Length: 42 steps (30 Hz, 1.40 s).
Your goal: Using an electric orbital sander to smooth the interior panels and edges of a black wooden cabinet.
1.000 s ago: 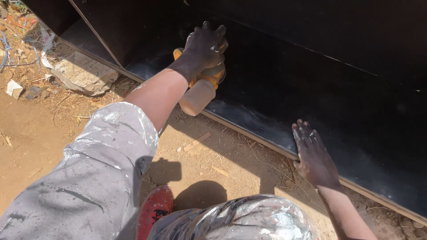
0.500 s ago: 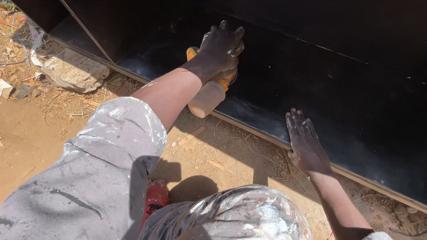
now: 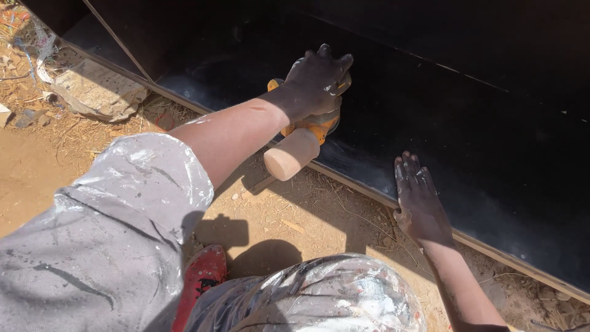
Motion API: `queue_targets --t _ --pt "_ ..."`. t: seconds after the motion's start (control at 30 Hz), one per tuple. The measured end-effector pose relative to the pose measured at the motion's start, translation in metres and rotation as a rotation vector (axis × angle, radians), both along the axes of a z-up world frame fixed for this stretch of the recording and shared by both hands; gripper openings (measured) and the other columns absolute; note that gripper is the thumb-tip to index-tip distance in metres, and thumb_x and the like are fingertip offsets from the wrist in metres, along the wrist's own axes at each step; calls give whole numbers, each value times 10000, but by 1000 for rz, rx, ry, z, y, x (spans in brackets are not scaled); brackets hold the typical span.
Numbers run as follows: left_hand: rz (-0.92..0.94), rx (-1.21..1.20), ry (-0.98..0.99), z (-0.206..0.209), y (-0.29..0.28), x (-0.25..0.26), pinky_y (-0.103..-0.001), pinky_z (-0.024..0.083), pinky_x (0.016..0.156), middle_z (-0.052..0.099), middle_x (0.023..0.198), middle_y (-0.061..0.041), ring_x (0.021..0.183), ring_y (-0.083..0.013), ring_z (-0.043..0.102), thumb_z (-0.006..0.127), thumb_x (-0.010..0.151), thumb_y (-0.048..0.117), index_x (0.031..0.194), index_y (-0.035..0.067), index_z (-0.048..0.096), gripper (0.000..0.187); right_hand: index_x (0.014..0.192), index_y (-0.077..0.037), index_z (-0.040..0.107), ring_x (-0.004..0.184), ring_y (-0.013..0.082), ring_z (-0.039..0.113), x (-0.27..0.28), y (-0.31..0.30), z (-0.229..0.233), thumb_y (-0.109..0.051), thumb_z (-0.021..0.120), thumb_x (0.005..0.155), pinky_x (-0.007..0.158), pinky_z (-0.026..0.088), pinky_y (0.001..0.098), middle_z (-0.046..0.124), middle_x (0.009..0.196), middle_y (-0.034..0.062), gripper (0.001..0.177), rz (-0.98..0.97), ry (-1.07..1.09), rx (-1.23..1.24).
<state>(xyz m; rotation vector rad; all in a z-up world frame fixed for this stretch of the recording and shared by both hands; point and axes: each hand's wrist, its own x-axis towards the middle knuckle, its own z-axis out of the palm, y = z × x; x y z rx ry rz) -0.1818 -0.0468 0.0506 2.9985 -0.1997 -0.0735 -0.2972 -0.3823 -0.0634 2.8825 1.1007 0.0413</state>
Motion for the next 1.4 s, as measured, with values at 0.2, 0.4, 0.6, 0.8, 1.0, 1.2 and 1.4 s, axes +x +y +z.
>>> queue_targets --t 0.2,0.4,0.6,0.8,1.0,1.2,1.4 --pt "213 56 17 -7 96 7 -550 538 859 517 1288 -230 1144 -461 555 732 853 396 1460 204 448 697 1642 10 19 1590 325 30 -8 1 -5 -268 809 653 1274 72 428 32 1721 207 1296 -66 -41 5" --pt "316 -25 -32 -12 53 36 -502 557 841 503 1286 -204 1114 -459 572 787 799 321 1401 254 525 660 1636 36 46 1593 360 62 -8 1 -3 -258 818 647 1282 103 462 62 1716 240 1288 -27 -63 36" --pt "146 -47 -70 11 -62 7 -541 589 710 531 1277 -161 1092 -417 612 762 822 326 1440 248 511 671 1634 46 17 1588 388 40 -19 11 6 -278 814 644 1292 107 468 28 1702 285 1311 -182 -82 -16" --pt "80 -175 -197 -18 -136 25 -516 632 697 598 1317 -117 1122 -371 649 837 770 313 1392 251 559 683 1626 71 70 1588 397 85 -9 -6 -24 -312 785 591 1275 132 469 75 1703 291 1315 -106 -150 29" --pt "127 -60 -204 -26 -110 43 -552 604 599 640 1198 -126 995 -417 686 762 797 350 1310 253 571 556 1628 72 63 1594 389 72 -9 -6 -21 -354 755 596 1276 119 476 80 1703 287 1314 -105 -129 18" --pt "208 -151 -17 -15 42 50 -539 605 725 533 1265 -111 1131 -391 587 833 755 273 1387 300 502 714 1635 36 -7 1596 359 4 -7 0 -16 -311 770 598 1266 85 465 17 1708 259 1341 -152 -47 21" --pt "251 -74 -23 -17 142 55 -501 557 862 530 1282 -176 1135 -444 586 818 756 269 1449 263 477 773 1633 57 34 1596 373 42 -7 -2 -19 -322 754 604 1282 89 472 62 1703 276 1312 -125 -79 40"
